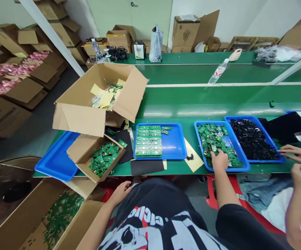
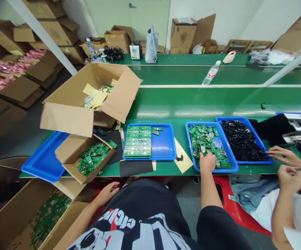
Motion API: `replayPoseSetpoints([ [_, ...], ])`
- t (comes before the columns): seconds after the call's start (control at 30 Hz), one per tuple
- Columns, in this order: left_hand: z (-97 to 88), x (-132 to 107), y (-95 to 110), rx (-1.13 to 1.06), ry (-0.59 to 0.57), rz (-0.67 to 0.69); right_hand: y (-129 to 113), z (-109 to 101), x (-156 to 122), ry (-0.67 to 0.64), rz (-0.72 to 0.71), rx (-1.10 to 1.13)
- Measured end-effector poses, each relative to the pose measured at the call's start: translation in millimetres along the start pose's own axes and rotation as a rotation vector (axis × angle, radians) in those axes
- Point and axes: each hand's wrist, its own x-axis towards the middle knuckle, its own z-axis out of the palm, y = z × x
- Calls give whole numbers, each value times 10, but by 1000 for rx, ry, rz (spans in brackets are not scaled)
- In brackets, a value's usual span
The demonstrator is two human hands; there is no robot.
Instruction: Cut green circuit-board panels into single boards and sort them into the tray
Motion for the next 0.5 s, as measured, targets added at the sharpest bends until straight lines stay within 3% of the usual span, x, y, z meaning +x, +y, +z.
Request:
replayPoseSetpoints([
  [0.17, -194, 172, 189, -75, 9, 94, -231, -24, -109, 81, -122, 125],
  [0.37, -155, 422, 464, -180, 127, 136, -891, 193, -737, -214, -429, 441],
  [0.5, -132, 615, 588, -245, 189, 154, -1290, 335, -1117, -371, -571, 443],
])
